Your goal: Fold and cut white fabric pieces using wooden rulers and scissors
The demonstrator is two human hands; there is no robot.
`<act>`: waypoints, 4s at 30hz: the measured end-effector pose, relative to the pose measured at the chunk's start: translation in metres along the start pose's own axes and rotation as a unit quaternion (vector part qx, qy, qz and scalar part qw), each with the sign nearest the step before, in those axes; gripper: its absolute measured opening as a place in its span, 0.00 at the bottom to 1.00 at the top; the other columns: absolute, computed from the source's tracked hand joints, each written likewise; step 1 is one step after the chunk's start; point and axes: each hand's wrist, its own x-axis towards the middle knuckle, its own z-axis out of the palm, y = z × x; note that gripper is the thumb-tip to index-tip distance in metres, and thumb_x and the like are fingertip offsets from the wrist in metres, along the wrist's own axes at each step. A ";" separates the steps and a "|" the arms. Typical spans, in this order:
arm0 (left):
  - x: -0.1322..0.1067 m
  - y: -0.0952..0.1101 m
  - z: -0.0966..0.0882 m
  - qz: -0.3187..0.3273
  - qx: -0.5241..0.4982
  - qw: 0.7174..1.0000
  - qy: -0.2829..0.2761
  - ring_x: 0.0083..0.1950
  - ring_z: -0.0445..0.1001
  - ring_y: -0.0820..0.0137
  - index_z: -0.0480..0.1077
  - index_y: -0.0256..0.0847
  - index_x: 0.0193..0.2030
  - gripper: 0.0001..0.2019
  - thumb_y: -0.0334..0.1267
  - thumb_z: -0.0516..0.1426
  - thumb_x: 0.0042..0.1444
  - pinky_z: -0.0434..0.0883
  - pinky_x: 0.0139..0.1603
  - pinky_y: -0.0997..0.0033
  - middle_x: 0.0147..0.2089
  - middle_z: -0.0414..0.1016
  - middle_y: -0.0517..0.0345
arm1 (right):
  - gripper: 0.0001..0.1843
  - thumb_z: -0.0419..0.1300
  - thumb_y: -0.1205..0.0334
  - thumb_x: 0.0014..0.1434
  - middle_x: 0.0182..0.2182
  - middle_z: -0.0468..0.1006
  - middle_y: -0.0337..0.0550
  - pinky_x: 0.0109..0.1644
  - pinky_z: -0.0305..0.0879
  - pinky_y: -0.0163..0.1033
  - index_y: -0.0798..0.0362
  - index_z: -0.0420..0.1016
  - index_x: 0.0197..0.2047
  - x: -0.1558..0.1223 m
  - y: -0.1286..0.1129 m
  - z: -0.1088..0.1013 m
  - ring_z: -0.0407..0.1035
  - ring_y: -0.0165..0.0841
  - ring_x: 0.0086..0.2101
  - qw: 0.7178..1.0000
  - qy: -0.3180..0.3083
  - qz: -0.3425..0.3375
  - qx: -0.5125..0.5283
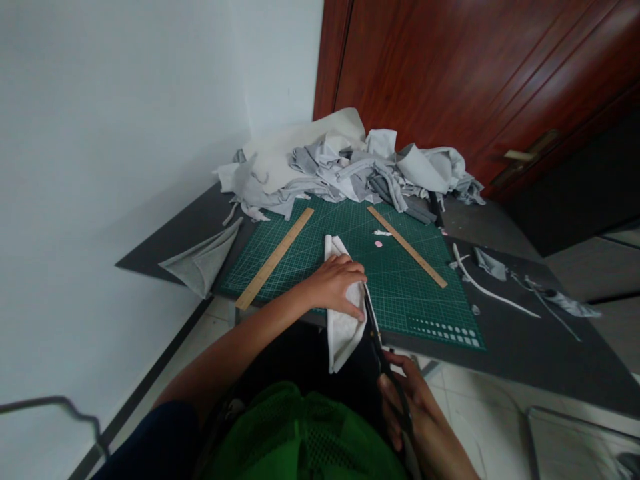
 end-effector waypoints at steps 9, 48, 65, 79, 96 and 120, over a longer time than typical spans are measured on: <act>0.000 0.000 0.000 0.000 0.006 1.000 0.002 0.55 0.66 0.54 0.74 0.45 0.53 0.34 0.65 0.67 0.45 0.60 0.56 0.56 0.56 0.73 0.52 | 0.35 0.63 0.36 0.59 0.22 0.66 0.28 0.16 0.53 0.28 0.48 0.60 0.60 0.003 0.006 -0.003 0.54 0.23 0.16 1.000 -0.008 0.005 -0.014; -0.002 0.002 0.002 -0.012 0.012 0.999 0.047 0.55 0.67 0.52 0.64 0.42 0.50 0.39 0.66 0.68 0.40 0.63 0.57 0.54 0.52 0.71 0.48 | 0.35 0.69 0.39 0.53 0.25 0.67 0.29 0.15 0.53 0.26 0.45 0.65 0.56 0.011 0.006 -0.013 0.53 0.21 0.17 0.995 0.006 0.041 0.094; -0.005 0.005 -0.001 -0.069 0.023 0.996 0.060 0.48 0.69 0.58 0.70 0.42 0.40 0.27 0.66 0.63 0.51 0.65 0.49 0.59 0.41 0.73 0.55 | 0.36 0.70 0.39 0.53 0.23 0.62 0.26 0.14 0.54 0.26 0.48 0.64 0.55 0.033 -0.010 -0.025 0.51 0.21 0.17 0.997 -0.038 0.032 0.052; -0.010 0.009 -0.005 -0.061 0.018 0.997 0.053 0.52 0.68 0.59 0.77 0.45 0.41 0.13 0.47 0.68 0.52 0.65 0.55 0.56 0.48 0.76 0.58 | 0.34 0.69 0.38 0.53 0.25 0.67 0.29 0.15 0.49 0.25 0.45 0.66 0.56 0.003 0.000 -0.031 0.49 0.18 0.15 0.997 -0.007 0.066 0.049; -0.010 0.003 -0.002 -0.068 -0.004 0.996 0.051 0.54 0.67 0.58 0.78 0.47 0.45 0.21 0.52 0.71 0.47 0.63 0.56 0.55 0.53 0.74 0.58 | 0.34 0.66 0.39 0.58 0.24 0.67 0.29 0.16 0.50 0.28 0.47 0.63 0.60 0.009 0.002 -0.021 0.51 0.20 0.15 0.999 -0.027 0.008 -0.017; -0.011 -0.001 0.005 -0.061 0.004 0.996 0.070 0.53 0.68 0.58 0.77 0.46 0.46 0.26 0.59 0.71 0.45 0.63 0.54 0.56 0.53 0.75 0.57 | 0.31 0.63 0.41 0.62 0.24 0.65 0.28 0.19 0.51 0.29 0.46 0.59 0.61 0.005 0.005 -0.022 0.51 0.22 0.17 0.998 -0.055 0.024 -0.036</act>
